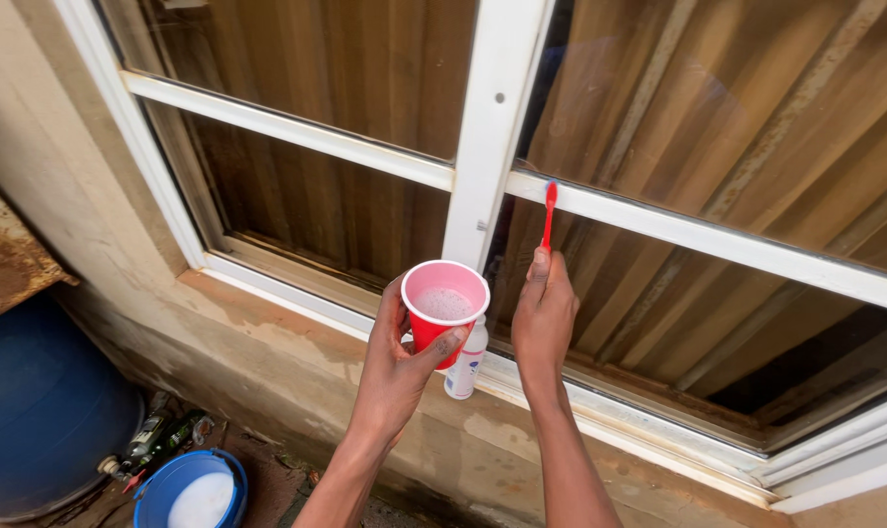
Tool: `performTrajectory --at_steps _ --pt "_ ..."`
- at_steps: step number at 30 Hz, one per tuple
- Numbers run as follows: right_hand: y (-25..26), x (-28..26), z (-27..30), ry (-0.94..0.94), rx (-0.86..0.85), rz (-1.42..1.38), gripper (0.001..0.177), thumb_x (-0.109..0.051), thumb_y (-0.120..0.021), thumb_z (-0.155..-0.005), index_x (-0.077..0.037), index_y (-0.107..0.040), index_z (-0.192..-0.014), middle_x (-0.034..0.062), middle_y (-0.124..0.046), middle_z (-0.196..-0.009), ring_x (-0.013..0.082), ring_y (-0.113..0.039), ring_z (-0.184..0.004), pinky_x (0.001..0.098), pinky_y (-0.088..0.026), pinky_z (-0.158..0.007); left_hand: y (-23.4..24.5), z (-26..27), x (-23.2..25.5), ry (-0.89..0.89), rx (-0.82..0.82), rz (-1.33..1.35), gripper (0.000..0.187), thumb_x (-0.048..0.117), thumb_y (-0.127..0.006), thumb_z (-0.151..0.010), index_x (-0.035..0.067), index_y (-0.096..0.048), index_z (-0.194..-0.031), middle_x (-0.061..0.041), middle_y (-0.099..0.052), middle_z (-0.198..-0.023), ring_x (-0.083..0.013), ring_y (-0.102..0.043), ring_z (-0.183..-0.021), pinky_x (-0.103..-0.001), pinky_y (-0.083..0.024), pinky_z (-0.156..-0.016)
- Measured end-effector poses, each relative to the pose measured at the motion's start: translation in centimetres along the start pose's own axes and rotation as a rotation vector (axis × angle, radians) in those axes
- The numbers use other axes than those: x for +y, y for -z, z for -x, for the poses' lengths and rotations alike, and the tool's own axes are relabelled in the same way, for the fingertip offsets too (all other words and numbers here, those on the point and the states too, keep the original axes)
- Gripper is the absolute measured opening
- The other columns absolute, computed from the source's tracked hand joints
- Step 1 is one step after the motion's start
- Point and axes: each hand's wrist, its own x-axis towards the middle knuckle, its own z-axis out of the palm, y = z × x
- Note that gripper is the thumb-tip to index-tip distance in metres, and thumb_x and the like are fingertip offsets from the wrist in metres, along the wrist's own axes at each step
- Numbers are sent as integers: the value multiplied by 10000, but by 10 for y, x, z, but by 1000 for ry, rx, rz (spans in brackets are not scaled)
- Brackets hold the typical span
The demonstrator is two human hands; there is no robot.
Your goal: The person cleans the exterior white frame of a window by spraying it with liquid and scrubbing the grooves and surfaces with a toothbrush.
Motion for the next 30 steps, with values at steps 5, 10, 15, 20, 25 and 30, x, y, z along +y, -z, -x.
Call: performTrajectory --at_steps 5,10,15,20,25,30 --pt "-16 2 -2 121 -82 66 305 -287 -443 -1089 -23 -584 -1029 102 -555 -694 224 -543 -591 399 -451 -572 14 1 -2 7 24 6 690 102 -791 -810 62 -471 -1420 -106 -643 -1283 -185 -613 -1230 -364 -527 -1045" --pt "-12 15 5 105 109 -64 329 -264 -426 -1163 -10 -574 -1016 76 -504 -727 194 -501 -632 378 -426 -544 25 0 -1 39 31 11 708 103 -781 -799 90 -453 -1427 -89 -633 -1296 -178 -608 -1256 -363 -526 -1069" --pt "-18 15 1 59 -37 64 269 -244 -457 -1079 -55 -624 -985 -17 -556 -667 117 -538 -575 317 -419 -502 29 -7 -5 18 -13 27 699 91 -789 -810 73 -459 -1425 -104 -636 -1299 -192 -609 -1262 -375 -512 -1077" --pt "-21 22 2 103 163 -223 336 -313 -461 -1155 -30 -594 -1030 -8 -475 -769 109 -468 -656 287 -395 -524 34 -18 -8 27 -68 27 680 85 -783 -814 78 -466 -1416 -95 -642 -1283 -181 -603 -1248 -373 -519 -1061" --pt "-26 25 -2 91 92 17 436 -400 -437 -1129 -55 -584 -907 -41 -466 -675 68 -448 -592 241 -375 -525 38 -29 -10 37 -116 61 681 95 -784 -811 81 -463 -1412 -90 -645 -1270 -188 -611 -1234 -380 -520 -1052" --pt "-20 27 -3 -122 348 -344 478 -459 -436 -1112 -75 -496 -834 -7 -397 -611 106 -381 -500 278 -318 -418 46 -41 -6 26 -162 41 694 115 -795 -813 86 -457 -1419 -90 -637 -1284 -193 -592 -1250 -385 -511 -1061"
